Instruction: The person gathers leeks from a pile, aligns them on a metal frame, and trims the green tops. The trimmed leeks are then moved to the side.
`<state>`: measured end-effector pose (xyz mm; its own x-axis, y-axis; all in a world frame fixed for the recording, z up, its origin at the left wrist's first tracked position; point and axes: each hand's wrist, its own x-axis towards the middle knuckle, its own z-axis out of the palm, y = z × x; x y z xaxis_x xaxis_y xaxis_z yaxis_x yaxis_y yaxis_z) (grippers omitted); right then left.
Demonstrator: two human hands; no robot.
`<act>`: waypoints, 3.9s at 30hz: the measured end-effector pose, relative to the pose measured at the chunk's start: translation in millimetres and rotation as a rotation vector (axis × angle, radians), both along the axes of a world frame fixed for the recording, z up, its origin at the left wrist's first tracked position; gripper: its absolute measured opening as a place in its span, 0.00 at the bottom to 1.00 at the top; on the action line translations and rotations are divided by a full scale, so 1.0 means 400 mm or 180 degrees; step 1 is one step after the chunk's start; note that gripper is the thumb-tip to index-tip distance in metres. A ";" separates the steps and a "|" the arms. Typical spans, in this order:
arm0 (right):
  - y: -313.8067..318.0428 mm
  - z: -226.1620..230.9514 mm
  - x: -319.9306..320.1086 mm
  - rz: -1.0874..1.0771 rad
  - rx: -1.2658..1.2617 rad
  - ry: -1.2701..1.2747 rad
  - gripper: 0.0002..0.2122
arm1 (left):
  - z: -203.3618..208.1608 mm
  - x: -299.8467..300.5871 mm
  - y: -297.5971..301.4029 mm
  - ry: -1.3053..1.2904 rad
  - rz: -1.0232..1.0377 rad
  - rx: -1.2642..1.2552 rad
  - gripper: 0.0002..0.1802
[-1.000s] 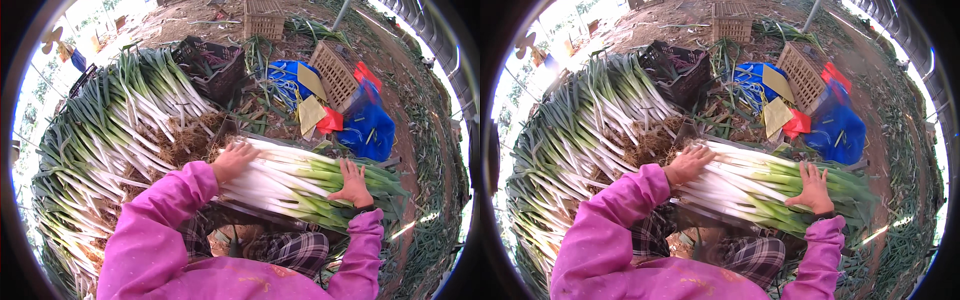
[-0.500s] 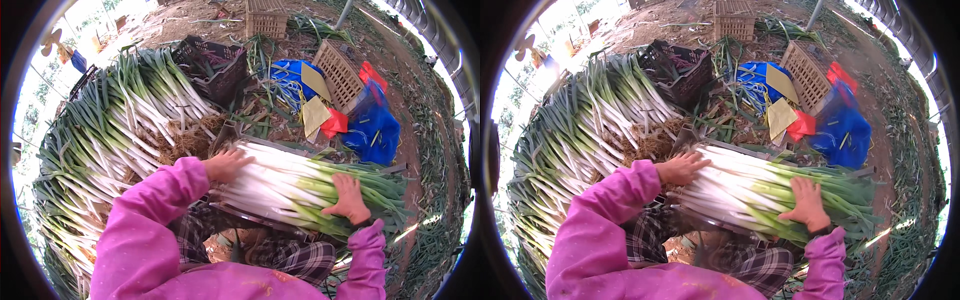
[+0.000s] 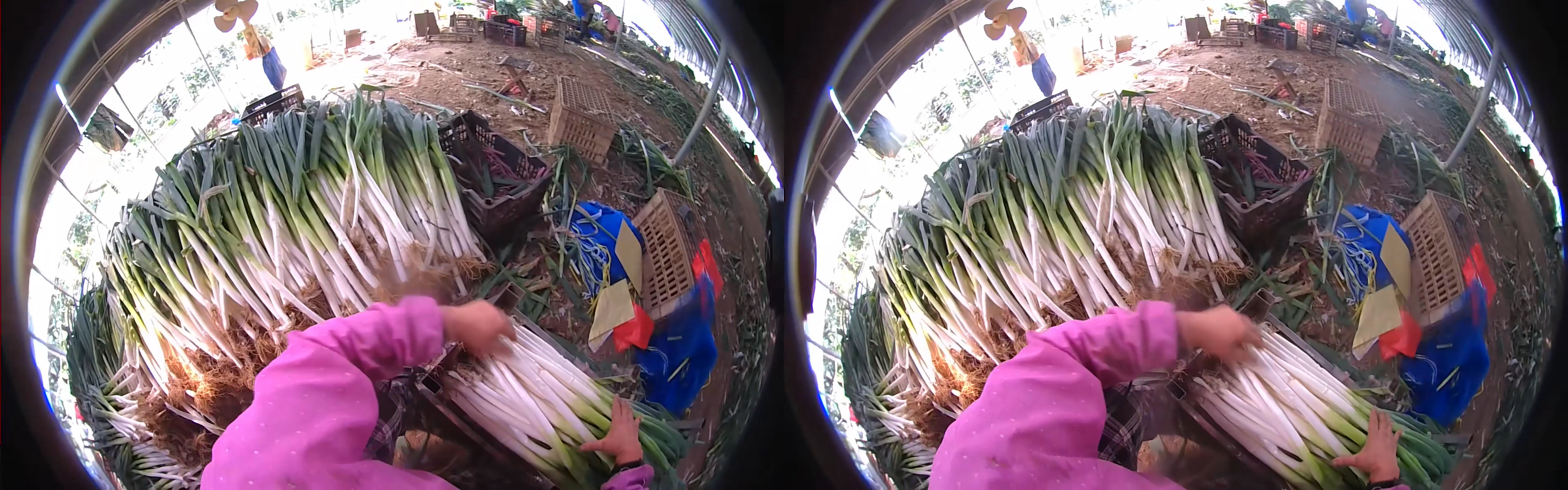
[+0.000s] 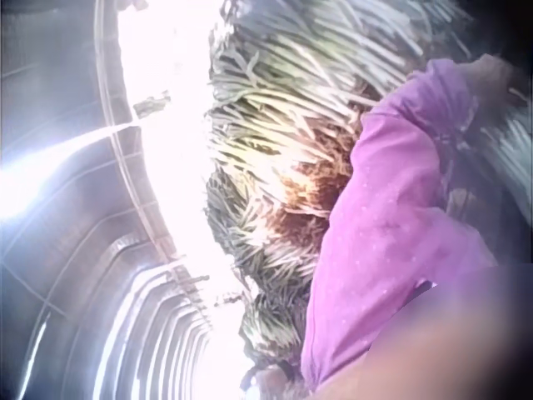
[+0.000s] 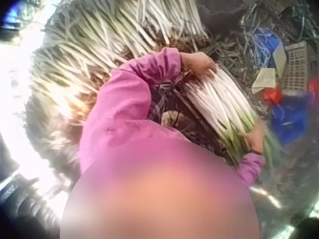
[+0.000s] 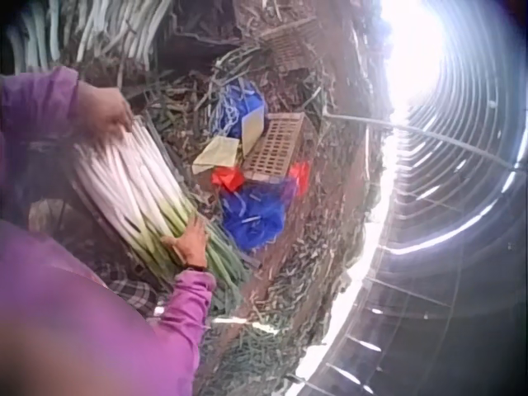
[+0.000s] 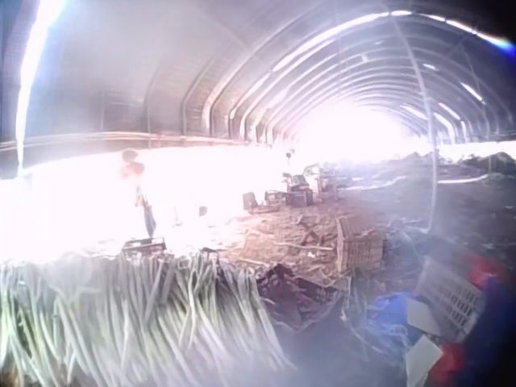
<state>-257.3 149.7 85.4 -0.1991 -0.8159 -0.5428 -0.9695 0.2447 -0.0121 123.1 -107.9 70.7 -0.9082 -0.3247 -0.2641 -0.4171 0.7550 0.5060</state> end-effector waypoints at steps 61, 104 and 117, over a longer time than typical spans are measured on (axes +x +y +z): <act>0.047 -0.016 0.071 0.0188 -0.1022 0.0253 0.53 | 0.467 0.185 -0.099 0.3292 0.3079 0.1324 0.12; -0.104 -0.038 -0.178 -0.1000 0.0267 -0.0237 0.18 | -0.235 -0.295 -0.104 -0.1131 -0.0692 -0.1204 0.12; -0.094 -0.095 -0.142 -0.0253 -0.0928 -0.0103 0.15 | -0.250 -0.272 -0.058 -0.0537 -0.0007 -0.0930 0.14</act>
